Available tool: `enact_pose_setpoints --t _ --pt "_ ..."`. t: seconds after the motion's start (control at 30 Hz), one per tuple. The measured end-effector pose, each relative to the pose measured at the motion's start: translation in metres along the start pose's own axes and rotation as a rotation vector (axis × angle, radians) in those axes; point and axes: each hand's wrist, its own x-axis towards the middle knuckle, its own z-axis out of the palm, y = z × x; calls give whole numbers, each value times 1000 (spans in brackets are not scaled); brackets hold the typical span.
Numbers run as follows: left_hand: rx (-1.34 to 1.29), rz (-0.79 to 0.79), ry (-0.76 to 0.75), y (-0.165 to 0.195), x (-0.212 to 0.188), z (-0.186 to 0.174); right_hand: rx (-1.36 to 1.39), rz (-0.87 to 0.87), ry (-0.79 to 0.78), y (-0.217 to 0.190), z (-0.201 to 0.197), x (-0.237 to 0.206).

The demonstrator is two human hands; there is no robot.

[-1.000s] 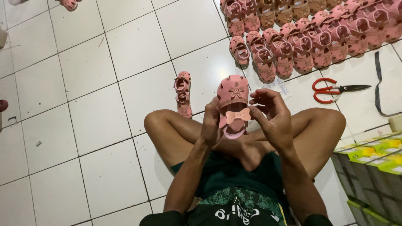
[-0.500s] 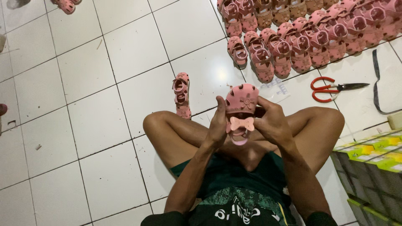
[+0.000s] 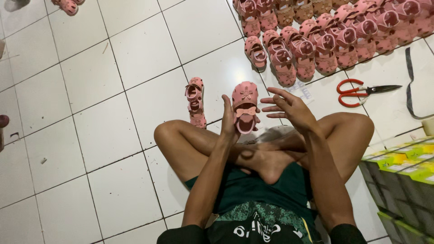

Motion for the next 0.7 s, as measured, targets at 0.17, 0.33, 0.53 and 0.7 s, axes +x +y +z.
enact_pose_setpoints --t 0.17,0.33,0.53,0.7 --pt "125 -99 -14 -12 23 -20 57 -34 46 28 -8 15" --pt "267 -322 -33 -26 45 -36 7 -18 131 63 -23 30" --pt "1030 90 425 -42 61 -65 455 82 500 103 -47 31" --pt "1181 264 433 -58 64 -70 662 -110 598 118 -46 66"
